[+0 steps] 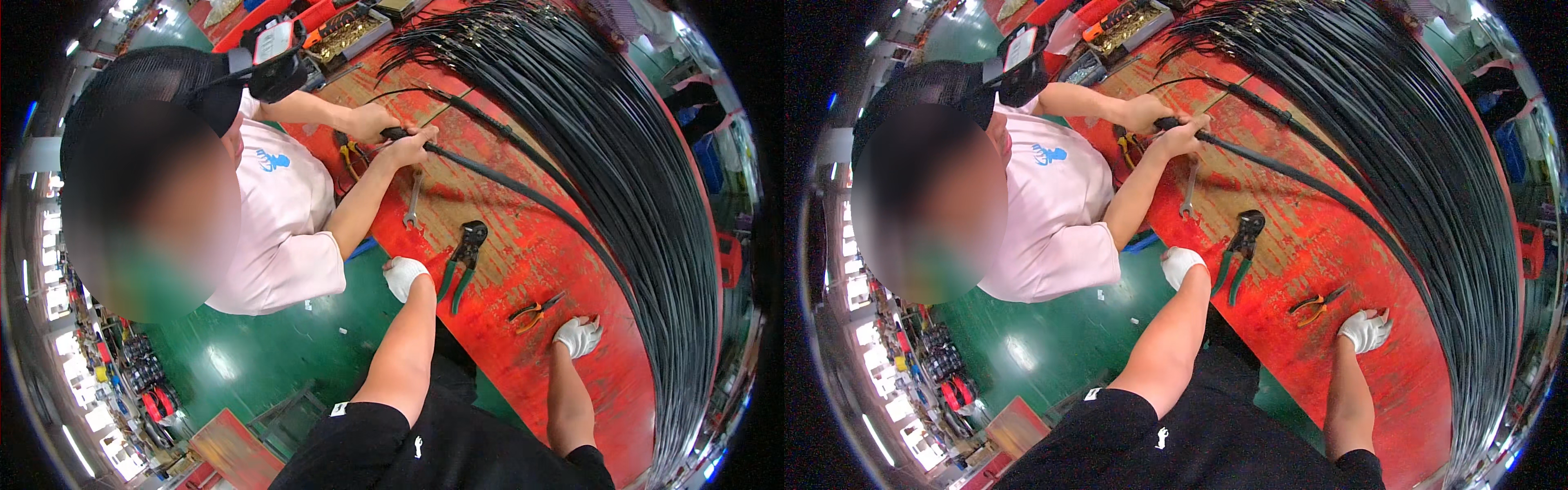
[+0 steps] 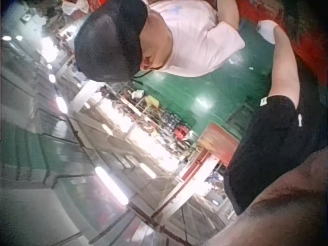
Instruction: Assembling large electrical cables by applying connectors and insulation on a workbench.
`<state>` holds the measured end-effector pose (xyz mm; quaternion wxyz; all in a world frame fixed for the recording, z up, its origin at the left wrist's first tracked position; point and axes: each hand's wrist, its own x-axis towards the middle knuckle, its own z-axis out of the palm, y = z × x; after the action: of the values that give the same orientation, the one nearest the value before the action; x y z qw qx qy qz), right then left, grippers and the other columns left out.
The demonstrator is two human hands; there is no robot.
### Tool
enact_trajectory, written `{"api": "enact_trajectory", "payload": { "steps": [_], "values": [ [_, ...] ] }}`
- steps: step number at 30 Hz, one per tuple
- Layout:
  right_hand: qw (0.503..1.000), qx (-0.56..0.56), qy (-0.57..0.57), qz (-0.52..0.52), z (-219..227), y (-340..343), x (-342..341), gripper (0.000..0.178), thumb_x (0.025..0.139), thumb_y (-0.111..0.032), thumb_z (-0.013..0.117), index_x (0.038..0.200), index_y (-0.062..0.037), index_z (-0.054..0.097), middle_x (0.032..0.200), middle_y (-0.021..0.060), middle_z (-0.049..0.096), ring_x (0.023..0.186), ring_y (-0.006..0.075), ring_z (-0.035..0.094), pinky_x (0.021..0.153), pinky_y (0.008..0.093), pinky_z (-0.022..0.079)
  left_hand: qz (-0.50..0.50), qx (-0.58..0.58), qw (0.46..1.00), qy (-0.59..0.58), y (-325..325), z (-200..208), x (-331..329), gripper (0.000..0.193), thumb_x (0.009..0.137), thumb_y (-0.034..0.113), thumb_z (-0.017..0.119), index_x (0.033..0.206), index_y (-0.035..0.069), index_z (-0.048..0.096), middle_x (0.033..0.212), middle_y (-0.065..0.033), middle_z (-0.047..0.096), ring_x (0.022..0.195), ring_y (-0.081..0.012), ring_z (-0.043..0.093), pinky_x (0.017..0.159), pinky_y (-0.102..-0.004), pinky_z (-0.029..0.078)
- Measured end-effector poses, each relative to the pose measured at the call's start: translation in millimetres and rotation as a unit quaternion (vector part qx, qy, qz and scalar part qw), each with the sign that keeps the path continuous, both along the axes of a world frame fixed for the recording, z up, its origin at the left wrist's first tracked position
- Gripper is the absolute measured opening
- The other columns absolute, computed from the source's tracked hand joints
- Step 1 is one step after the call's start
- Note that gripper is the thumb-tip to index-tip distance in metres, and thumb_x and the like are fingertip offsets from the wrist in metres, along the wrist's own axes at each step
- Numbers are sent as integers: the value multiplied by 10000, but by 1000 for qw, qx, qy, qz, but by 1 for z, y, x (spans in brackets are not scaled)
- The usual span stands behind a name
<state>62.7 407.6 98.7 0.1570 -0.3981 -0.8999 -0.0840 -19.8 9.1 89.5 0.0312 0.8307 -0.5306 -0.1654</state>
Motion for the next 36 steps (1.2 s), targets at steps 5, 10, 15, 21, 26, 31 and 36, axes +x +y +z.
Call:
{"api": "enact_trajectory", "payload": {
  "steps": [5,10,15,21,26,31,36],
  "values": [
    [1000,-4,-2,6,-1,4,1,391,960,-304,542,1307,-129,583,1385,175,538,1283,354,497,1063,509,397,0,14,1000,4,2,4,-1,460,978,319,373,839,64,728,804,-170,729,744,-371,712,662,-494,567],
    [1000,-19,-15,4,3,-3,-2,403,965,-312,523,1320,-128,578,1397,186,527,1289,358,493,1066,508,393,-26,-32,999,-3,-3,-17,5,449,973,305,394,765,60,708,735,-166,717,667,-361,706,580,-502,557],
    [1000,-14,-24,-5,0,0,0,410,968,-321,516,1327,-134,576,1398,188,530,1290,359,496,1068,505,390,-25,-48,998,-19,-2,-19,3,437,968,300,412,738,61,696,707,-162,710,629,-356,699,537,-503,545],
    [1000,-13,-25,-2,0,3,1,407,968,-316,517,1325,-130,575,1390,189,536,1283,361,501,1065,504,394,-22,-35,999,-15,0,-16,2,430,971,305,414,781,54,706,718,-164,712,658,-363,704,560,-503,551],
    [1000,-11,-19,2,-3,5,1,409,965,-312,523,1325,-123,571,1385,191,538,1280,364,501,1064,506,394,-12,-7,1000,-13,-1,-13,1,439,978,309,404,802,49,710,748,-173,718,689,-370,710,580,-509,557],
    [1000,-7,-19,9,-4,1,-1,411,964,-313,527,1321,-114,570,1379,193,539,1276,366,501,1060,508,395,-14,13,1000,-3,-5,-1,-1,445,981,311,397,816,46,714,794,-179,726,721,-367,716,615,-510,566],
    [1000,-15,-12,4,2,3,0,414,971,-323,514,1325,-115,563,1385,190,536,1288,359,494,1060,511,392,-6,9,1000,13,3,2,-3,454,982,313,390,819,43,715,820,-190,727,737,-368,717,634,-514,565]
  ]
}}
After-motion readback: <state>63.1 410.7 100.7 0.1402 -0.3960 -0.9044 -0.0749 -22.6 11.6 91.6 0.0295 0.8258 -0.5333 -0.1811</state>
